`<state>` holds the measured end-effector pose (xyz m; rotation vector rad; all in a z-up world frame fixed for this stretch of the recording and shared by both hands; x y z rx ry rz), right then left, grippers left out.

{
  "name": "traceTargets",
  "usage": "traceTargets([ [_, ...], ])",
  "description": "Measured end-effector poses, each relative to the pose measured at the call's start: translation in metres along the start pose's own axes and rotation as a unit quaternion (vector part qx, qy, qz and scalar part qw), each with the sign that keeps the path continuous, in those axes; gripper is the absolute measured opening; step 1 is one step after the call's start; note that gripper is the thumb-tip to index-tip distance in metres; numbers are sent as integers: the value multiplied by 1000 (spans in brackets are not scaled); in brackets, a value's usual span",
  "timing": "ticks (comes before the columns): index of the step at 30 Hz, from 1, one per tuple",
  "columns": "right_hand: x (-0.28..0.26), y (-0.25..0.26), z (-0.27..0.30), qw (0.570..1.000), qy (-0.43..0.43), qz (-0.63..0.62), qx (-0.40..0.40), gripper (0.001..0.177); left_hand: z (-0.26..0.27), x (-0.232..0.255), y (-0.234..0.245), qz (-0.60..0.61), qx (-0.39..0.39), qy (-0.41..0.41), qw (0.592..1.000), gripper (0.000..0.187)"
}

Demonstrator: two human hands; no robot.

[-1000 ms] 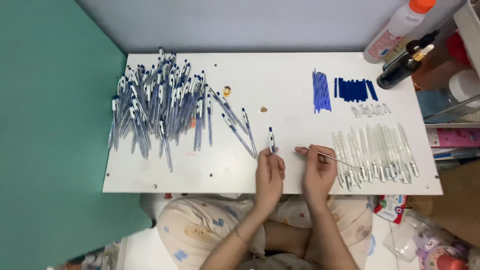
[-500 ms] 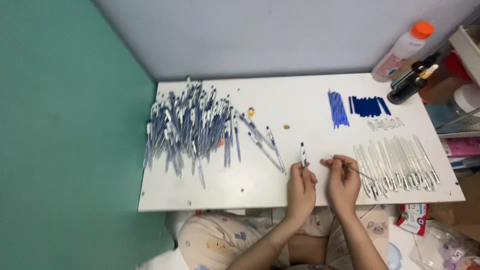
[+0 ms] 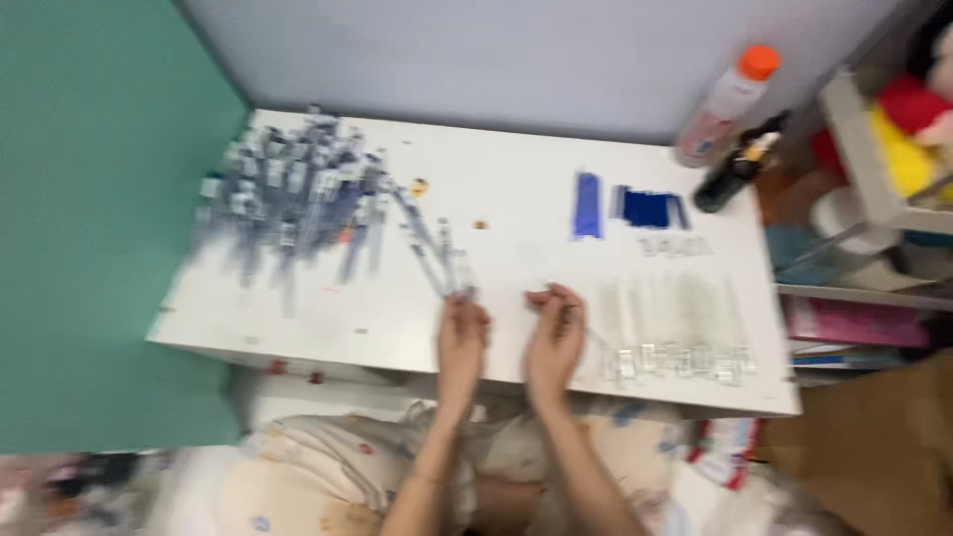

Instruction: The person assembles ballpoint pens by hand, inserting ink cartridges into clear barrels and attaching the corresponding caps.

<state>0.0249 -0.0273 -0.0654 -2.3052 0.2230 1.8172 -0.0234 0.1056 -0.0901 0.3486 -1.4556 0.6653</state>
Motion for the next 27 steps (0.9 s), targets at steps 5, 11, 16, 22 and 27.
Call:
traceTargets([
  [5, -40, 3, -3, 999, -45, 22, -13, 25, 9, 65, -40, -66, 49, -54, 995, 25],
  [11, -47, -2, -4, 999, -51, -15, -6, 20, 5, 71, -50, -99, -3, -35, 994, 22],
  [16, -54, -7, 0, 1000, -20, -10, 7, 17, -7, 57, -39, -46, -31, -44, 997, 24],
  [22, -64, -5, 1, 1000, 14, 4, 7, 23, -18, 71, -46, -66, -163, -11, 984, 20],
  [27, -94, 0, -43, 990, 116, -11, 84, 23, -53, 105, -98, 51, -305, -140, 941, 18],
])
Point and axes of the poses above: each hand's wrist, its own z-axis away from the middle knuckle, its own y-axis out of the back of the hand, x = y × z, the point moved 4 cm from there along -z, towards the middle knuckle, and after that the axes turned 7 degrees about z, right-handed, at the moved point
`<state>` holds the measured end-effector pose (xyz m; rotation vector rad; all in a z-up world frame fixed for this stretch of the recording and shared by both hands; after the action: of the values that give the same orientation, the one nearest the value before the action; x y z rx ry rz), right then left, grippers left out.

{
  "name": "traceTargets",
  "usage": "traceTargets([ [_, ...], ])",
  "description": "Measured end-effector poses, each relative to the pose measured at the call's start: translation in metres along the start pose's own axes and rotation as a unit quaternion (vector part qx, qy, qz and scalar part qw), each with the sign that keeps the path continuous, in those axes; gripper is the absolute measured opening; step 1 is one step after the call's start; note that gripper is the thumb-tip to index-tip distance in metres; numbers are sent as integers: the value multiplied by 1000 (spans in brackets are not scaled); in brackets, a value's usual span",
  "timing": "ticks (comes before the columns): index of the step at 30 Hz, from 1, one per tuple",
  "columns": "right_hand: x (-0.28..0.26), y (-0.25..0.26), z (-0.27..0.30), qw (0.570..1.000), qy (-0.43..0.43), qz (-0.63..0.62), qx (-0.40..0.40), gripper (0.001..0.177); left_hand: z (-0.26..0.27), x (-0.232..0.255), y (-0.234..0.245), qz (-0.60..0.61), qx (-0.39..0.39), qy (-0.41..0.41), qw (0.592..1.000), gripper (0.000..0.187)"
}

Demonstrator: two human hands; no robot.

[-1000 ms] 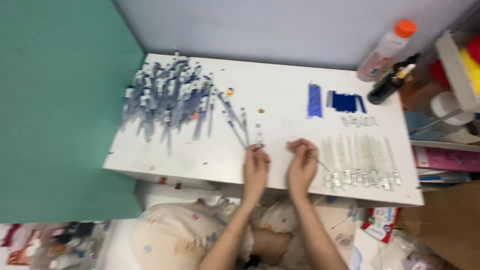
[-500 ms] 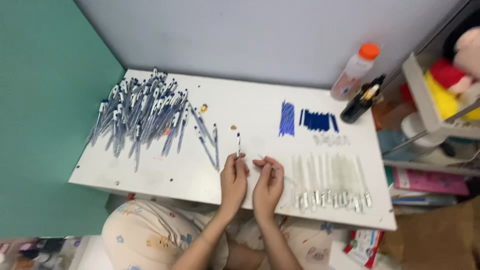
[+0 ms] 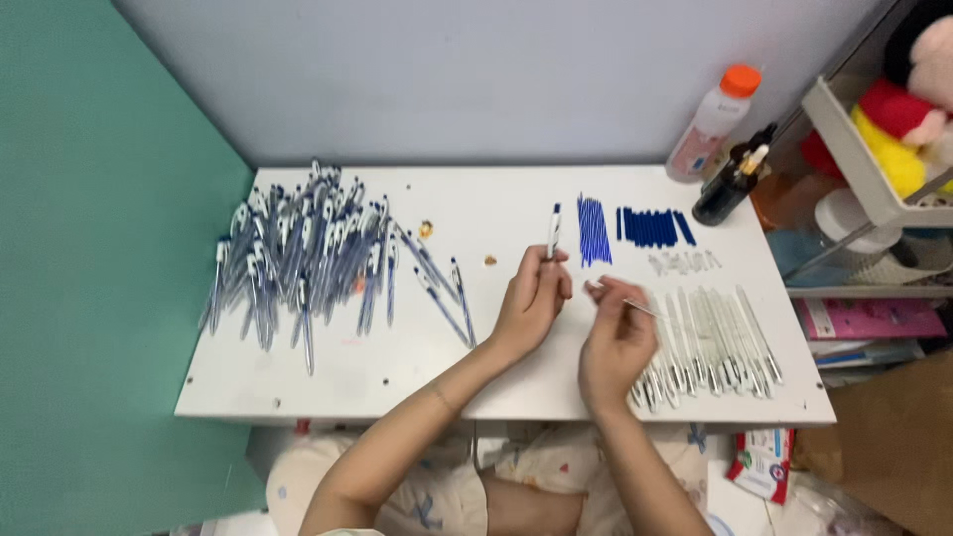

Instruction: The person assembles ballpoint pens by hand, inserting ink cartridges into clear barrels and attaching the corresponding caps.

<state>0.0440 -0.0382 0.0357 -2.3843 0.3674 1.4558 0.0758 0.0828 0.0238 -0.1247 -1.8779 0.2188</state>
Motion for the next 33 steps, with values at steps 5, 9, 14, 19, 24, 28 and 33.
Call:
traceTargets([
  [5, -34, -61, -53, 991, 88, -91, 39, 24, -44, -6, -7, 132, -64, -67, 987, 27],
  [9, -25, -88, -49, 984, 144, -100, 17, 30, -46, -27, 28, 93, -42, -70, 992, 35],
  [14, -26, -95, -38, 976, 212, -51, -9, 25, -42, -26, 42, 77, -29, -75, 994, 34],
  [19, -13, -82, -38, 970, 241, -29, -12, 24, -34, -7, 26, 86, -48, -81, 992, 27],
  [24, -17, -78, -40, 963, 268, 26, -15, 21, -33, -4, 23, 70, -50, -86, 993, 27],
  [28, -17, -78, -41, 956, 293, 20, 4, 19, -33, -4, 23, 81, -50, -64, 993, 25],
  [33, -11, -75, -41, 973, 230, -27, -4, 22, -30, -32, 23, 123, -87, -22, 988, 27],
])
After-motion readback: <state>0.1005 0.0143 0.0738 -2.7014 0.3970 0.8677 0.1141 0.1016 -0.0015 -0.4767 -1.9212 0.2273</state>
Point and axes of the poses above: each hand's wrist, its own z-axis away from the middle knuckle, its own y-axis out of the back of the hand, x = y × z, the point moved 4 cm from there along -z, towards the middle knuckle, and after that the axes turned 7 degrees about z, right-handed, at the moved point
